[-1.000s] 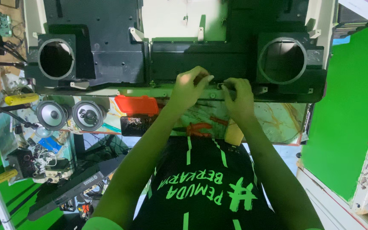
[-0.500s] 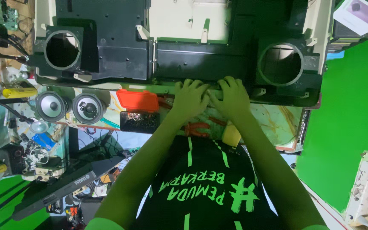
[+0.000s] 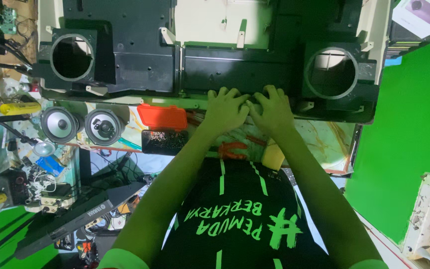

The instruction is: The person works on an open electronic device, using a screwdriver to tighten components and handling small wires and connectors. The person picks up small screws from a container and uses a screwdriver to secure parts inside the device casing.

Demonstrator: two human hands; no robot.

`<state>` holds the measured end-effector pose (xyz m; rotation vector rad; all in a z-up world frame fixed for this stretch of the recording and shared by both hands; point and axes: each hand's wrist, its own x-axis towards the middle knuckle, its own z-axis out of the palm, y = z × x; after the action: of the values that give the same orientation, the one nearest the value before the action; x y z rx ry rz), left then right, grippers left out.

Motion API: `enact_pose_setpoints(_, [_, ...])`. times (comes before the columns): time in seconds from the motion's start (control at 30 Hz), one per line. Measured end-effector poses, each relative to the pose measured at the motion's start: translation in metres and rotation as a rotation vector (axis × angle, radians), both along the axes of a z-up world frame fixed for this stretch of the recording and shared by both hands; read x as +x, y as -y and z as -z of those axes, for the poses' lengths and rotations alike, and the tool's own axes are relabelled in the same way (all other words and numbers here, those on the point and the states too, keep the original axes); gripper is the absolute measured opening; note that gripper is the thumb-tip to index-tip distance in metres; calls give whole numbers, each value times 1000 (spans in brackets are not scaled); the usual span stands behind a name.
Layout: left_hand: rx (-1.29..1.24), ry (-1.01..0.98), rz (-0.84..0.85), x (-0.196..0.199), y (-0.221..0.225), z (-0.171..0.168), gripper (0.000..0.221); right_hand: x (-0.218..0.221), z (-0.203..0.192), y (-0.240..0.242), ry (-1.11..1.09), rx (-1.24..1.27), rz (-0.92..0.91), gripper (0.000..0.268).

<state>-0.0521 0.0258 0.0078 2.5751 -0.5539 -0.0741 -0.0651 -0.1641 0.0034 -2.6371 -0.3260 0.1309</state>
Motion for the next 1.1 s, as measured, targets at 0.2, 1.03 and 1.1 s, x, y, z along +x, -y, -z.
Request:
enact_pose_setpoints(0.2, [-21, -4, 13, 2, -1, -2, 40, -2, 3, 0, 39, 8, 17, 39])
enact_pose_setpoints(1.03, [-313, -147, -68, 7, -11, -22, 31, -3, -23, 2, 183, 260, 57, 26])
enact_pose_setpoints(1.1, [-348, -573, -171, 1, -16, -39, 26, -6, -34, 0, 218, 342, 91, 14])
